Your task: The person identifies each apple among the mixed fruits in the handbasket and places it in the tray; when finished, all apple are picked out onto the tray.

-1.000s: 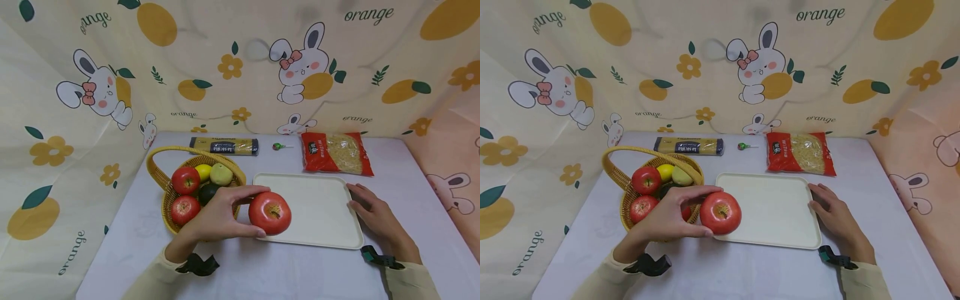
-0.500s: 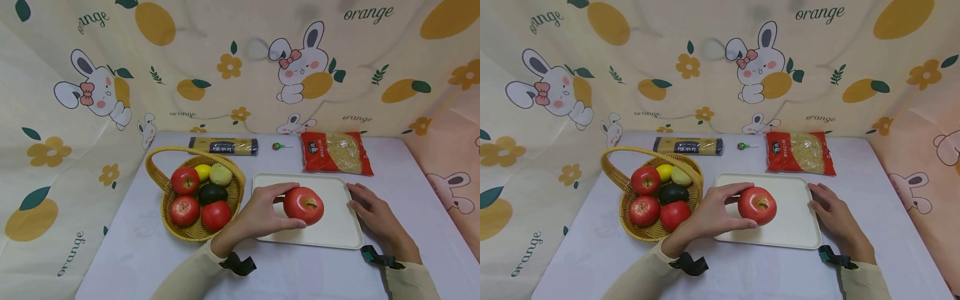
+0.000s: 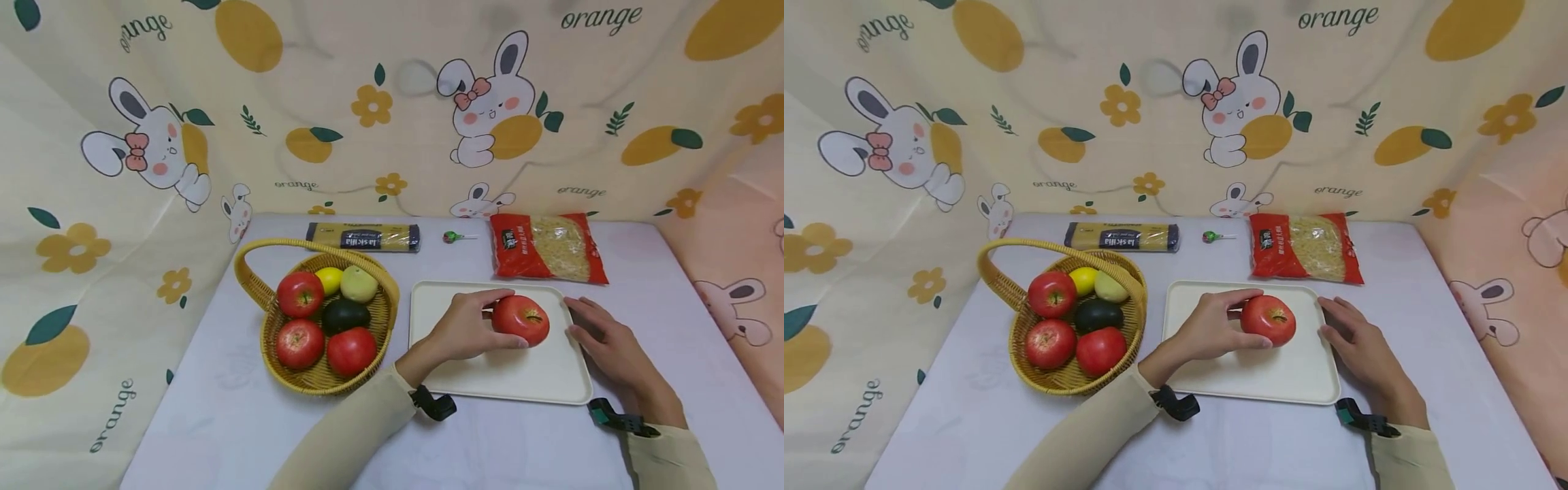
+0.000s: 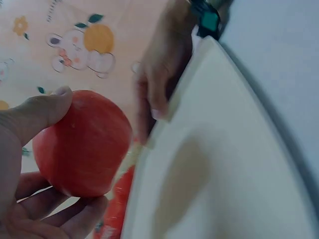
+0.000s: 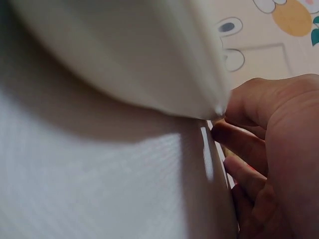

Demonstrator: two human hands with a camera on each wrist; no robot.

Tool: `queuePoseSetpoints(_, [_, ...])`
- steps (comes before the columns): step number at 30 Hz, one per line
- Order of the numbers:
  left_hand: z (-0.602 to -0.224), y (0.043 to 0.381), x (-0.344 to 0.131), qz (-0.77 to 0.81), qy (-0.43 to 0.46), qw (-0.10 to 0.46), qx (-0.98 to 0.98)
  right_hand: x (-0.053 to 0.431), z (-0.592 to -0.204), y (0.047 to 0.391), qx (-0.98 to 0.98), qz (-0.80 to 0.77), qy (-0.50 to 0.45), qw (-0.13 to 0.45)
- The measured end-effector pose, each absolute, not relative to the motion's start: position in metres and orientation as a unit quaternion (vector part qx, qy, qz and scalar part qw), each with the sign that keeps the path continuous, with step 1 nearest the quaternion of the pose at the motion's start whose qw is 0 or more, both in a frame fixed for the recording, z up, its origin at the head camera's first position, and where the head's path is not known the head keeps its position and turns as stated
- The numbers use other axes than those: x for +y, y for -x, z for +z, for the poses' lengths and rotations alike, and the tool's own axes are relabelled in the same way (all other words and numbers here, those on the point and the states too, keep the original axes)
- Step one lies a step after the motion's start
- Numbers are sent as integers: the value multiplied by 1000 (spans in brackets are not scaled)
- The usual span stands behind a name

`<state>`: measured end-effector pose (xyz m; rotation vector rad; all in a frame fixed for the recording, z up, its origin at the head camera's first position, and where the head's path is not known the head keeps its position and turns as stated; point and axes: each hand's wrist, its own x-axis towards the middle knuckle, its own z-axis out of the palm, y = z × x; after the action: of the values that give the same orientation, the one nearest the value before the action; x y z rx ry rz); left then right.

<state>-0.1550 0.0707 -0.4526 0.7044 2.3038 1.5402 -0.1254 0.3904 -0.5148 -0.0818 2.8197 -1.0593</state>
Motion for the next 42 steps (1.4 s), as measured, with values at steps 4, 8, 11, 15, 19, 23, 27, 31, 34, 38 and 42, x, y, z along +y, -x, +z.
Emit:
queuePoseSetpoints(4, [-461, 166, 87, 508, -237, 128, 818, 391, -516, 126, 933, -353, 23, 67])
queuePoseSetpoints(8, [-469, 173, 102, 487, -229, 125, 833, 392, -515, 126, 934, -349, 22, 66])
queuePoseSetpoints(11, [-473, 177, 112, 471, -227, 122, 844, 392, -515, 126, 933, -352, 22, 66])
queuePoseSetpoints(15, [-477, 182, 121, 456, -228, 116, 852, 392, -516, 126, 932, -355, 25, 65])
queuePoseSetpoints(19, [-483, 184, 130, 450, -226, 111, 857, 393, -517, 127, 932, -355, 30, 59])
queuePoseSetpoints(23, [-488, 184, 139, 455, -208, 110, 859, 394, -517, 127, 934, -353, 36, 53])
queuePoseSetpoints(27, [-491, 184, 146, 460, -203, 107, 858, 394, -517, 127, 934, -351, 36, 49])
queuePoseSetpoints(31, [-491, 183, 147, 455, -212, 104, 859, 394, -516, 127, 934, -354, 35, 46])
queuePoseSetpoints(34, [-488, 180, 145, 438, -214, 94, 868, 394, -516, 128, 934, -352, 37, 44])
queuePoseSetpoints(38, [-478, 171, 136, 431, -205, 69, 876, 393, -515, 127, 935, -350, 39, 40])
queuePoseSetpoints(42, [-466, 155, 117, 492, -196, 82, 844, 392, -515, 126, 934, -353, 36, 44])
